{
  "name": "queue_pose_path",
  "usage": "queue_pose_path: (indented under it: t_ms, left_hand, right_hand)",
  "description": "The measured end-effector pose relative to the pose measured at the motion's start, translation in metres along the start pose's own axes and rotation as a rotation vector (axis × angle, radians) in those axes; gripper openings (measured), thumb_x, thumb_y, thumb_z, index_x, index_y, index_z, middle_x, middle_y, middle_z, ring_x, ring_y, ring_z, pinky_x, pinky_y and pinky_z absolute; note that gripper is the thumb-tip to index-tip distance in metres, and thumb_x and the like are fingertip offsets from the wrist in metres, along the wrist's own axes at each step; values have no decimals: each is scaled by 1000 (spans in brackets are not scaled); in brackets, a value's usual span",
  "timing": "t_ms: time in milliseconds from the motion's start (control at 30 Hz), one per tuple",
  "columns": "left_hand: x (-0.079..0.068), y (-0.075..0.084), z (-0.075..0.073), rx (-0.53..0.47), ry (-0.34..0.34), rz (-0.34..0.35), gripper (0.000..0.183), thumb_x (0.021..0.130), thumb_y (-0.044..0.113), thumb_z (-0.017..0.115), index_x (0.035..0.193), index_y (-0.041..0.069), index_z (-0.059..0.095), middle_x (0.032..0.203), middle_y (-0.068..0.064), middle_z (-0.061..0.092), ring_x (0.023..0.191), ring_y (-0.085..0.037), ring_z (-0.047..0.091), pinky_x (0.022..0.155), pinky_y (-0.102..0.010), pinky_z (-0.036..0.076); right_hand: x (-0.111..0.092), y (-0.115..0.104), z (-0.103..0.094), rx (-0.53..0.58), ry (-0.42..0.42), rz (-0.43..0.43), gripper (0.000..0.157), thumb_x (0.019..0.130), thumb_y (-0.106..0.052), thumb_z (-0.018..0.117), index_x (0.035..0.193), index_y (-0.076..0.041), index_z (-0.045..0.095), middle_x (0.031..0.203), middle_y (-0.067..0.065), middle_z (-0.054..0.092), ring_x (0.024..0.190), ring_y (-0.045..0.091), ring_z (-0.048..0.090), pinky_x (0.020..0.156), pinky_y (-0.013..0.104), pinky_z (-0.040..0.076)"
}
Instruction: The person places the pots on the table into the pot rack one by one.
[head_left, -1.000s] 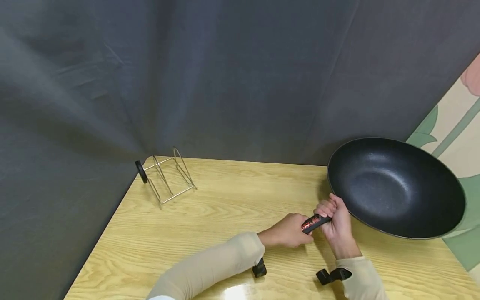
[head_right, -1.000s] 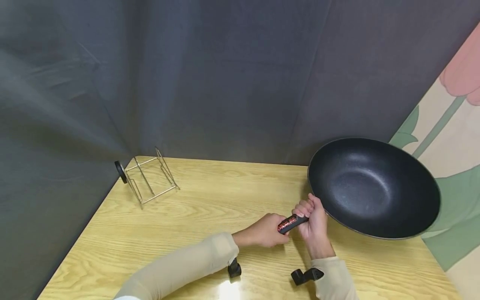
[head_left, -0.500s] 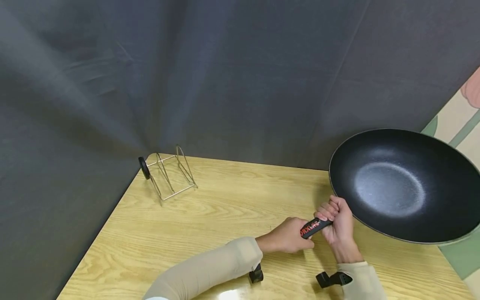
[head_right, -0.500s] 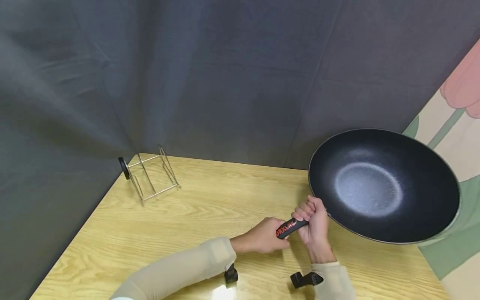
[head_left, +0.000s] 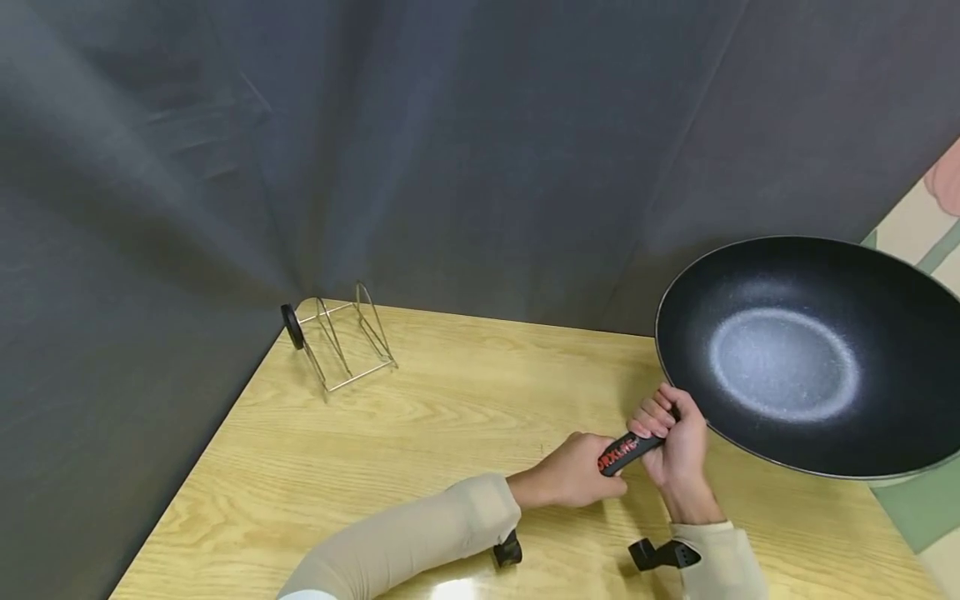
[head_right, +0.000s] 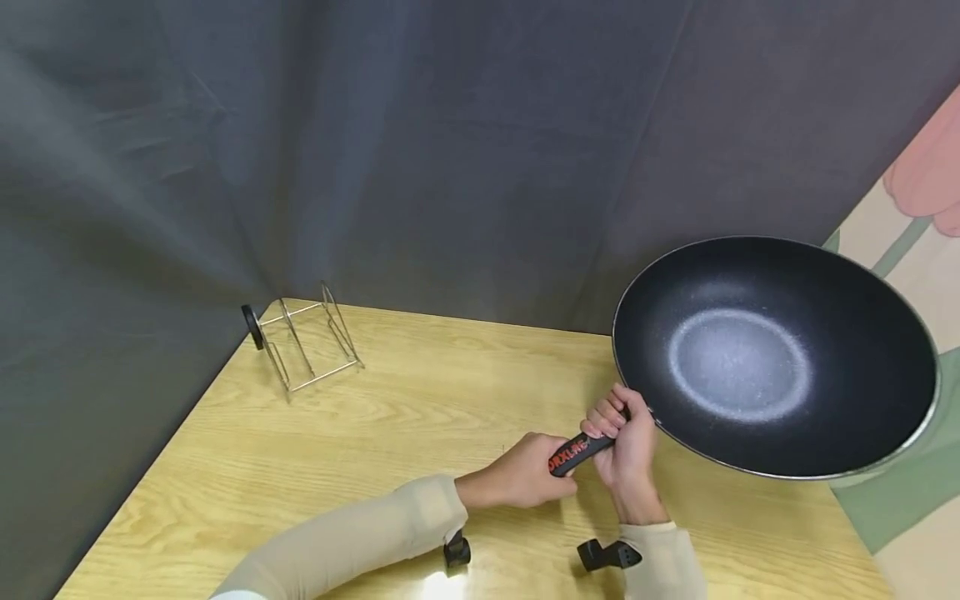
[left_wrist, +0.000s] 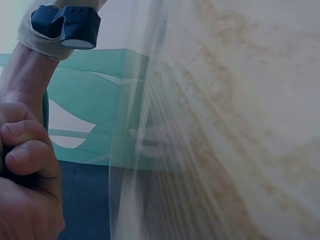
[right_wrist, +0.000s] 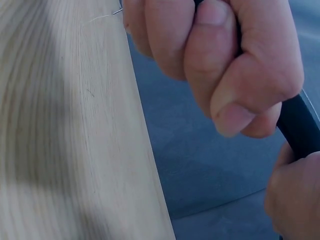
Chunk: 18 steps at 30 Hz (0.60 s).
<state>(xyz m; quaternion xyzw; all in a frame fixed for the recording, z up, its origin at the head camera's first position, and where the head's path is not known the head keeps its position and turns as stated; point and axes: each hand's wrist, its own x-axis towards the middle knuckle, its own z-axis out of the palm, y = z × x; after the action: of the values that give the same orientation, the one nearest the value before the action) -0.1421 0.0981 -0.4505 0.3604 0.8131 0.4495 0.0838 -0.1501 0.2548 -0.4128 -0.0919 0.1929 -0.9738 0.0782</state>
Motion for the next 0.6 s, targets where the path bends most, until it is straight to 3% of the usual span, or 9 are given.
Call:
queue_pose_path:
  t_ms: [367, 600]
  left_hand:
    - [-10, 0, -2, -130, 41, 27, 22, 77, 7, 68, 70, 15, 49, 55, 11, 44, 41, 2, 39, 38, -16, 37]
    - [-17, 0, -2, -253, 84, 53, 20, 78, 4, 64, 71, 14, 49, 55, 9, 44, 41, 0, 38, 38, -16, 35]
  right_hand:
    - [-1, 7, 16, -86, -34, 42, 37, 102, -15, 22, 68, -10, 37, 59, -5, 15, 48, 9, 16, 43, 22, 30]
    - [5, 14, 32, -211, -77, 54, 38, 102, -13, 20, 68, -11, 36, 59, -4, 13, 47, 9, 14, 44, 21, 25]
